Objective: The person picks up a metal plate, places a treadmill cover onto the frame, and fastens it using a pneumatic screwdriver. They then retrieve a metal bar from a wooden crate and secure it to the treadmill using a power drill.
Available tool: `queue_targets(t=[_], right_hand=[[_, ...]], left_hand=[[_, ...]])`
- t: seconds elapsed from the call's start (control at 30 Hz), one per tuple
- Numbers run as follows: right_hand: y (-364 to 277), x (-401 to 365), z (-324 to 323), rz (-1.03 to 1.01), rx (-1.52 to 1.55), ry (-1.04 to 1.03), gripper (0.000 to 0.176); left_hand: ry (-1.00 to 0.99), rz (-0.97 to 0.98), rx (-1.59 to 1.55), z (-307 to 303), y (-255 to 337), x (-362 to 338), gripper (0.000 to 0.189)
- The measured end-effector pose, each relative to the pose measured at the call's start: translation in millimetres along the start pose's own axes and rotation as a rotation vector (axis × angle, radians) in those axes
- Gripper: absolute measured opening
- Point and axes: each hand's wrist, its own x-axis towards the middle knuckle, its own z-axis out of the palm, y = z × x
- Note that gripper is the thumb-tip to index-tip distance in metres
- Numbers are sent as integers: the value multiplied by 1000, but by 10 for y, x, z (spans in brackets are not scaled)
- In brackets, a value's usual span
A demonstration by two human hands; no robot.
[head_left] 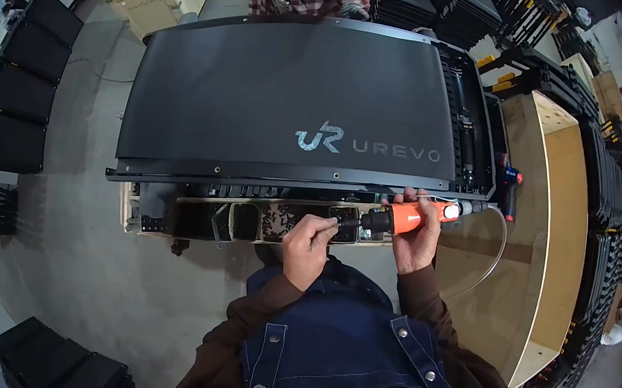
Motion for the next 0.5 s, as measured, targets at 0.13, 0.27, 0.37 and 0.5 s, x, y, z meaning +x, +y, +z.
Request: queue_targets(t=[0.13,0.27,0.37,0.5], right_hand=[[-80,104,89,-116,-93,-120,25],[-206,191,280,-241,-303,-344,35],[-243,227,552,-245,-356,-341,34],[-233,228,683,-178,-301,-126,31]], left_hand=[[-195,-803,-841,102,-232,212,17],[-324,-968,-1229,264,-523,285,22],[-200,-924,-1468,361,-446,324,18],[-25,-648,-1071,350,-261,315,15]])
